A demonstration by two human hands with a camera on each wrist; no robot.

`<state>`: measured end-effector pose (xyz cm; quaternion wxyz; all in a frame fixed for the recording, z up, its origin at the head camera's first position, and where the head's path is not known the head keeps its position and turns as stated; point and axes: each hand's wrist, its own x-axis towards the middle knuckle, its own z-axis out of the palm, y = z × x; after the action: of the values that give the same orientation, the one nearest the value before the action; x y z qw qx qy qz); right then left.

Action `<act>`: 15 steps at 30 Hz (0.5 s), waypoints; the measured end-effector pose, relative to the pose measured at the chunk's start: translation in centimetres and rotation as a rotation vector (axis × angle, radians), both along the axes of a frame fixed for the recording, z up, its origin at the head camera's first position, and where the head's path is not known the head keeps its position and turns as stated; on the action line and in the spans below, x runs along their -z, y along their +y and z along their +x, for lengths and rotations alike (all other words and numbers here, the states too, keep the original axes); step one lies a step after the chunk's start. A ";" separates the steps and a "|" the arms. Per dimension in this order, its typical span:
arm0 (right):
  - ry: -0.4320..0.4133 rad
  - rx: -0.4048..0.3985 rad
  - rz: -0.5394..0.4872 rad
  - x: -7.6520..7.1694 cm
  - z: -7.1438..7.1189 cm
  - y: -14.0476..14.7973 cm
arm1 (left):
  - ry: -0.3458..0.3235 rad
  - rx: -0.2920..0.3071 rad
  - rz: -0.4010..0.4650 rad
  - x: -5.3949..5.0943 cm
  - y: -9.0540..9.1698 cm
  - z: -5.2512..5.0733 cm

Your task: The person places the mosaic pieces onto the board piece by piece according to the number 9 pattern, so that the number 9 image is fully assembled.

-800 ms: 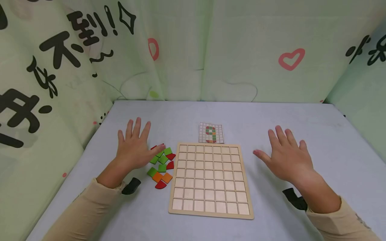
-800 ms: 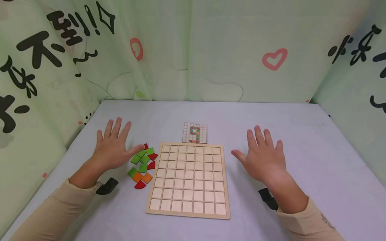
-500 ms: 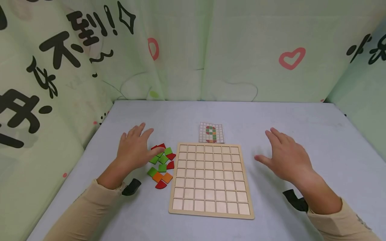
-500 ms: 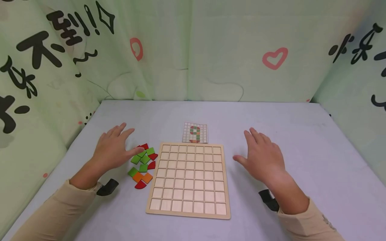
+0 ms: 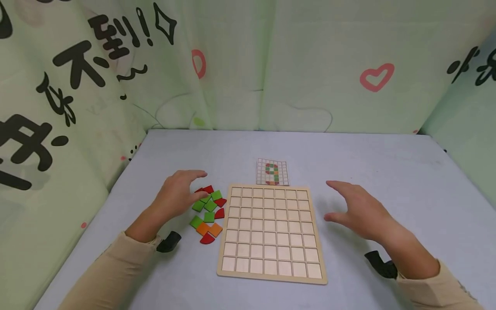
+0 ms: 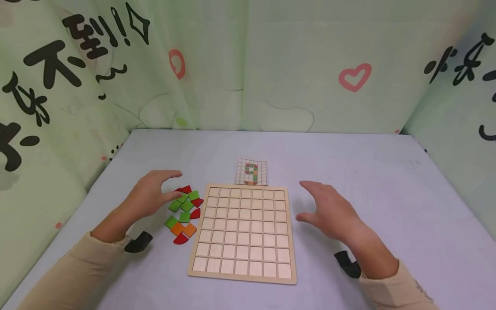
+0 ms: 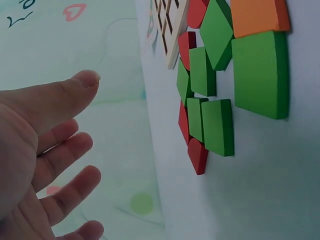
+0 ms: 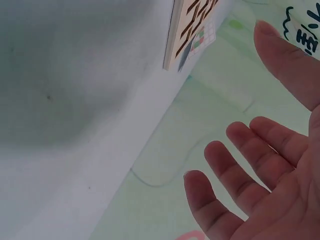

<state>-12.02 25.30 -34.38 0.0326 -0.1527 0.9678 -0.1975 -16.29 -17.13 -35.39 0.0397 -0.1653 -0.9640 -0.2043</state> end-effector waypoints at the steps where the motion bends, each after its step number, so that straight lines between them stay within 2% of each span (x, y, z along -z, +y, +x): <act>1: -0.003 -0.002 -0.006 0.1 0.0 0.0 | -0.018 -0.001 0.017 0.1 0.0 -0.1; 8: -0.039 -0.030 -0.037 1.0 0.0 -0.6 | -0.149 -0.007 0.096 0.8 0.0 -0.7; 15: -0.080 -0.065 -0.075 1.7 0.2 -0.8 | -0.224 -0.039 0.209 1.6 -0.1 -1.4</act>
<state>-11.85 24.49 -36.04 0.0720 -0.1772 0.9522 -0.2384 -17.74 -17.25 -37.03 -0.0470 -0.1176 -0.9389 -0.3201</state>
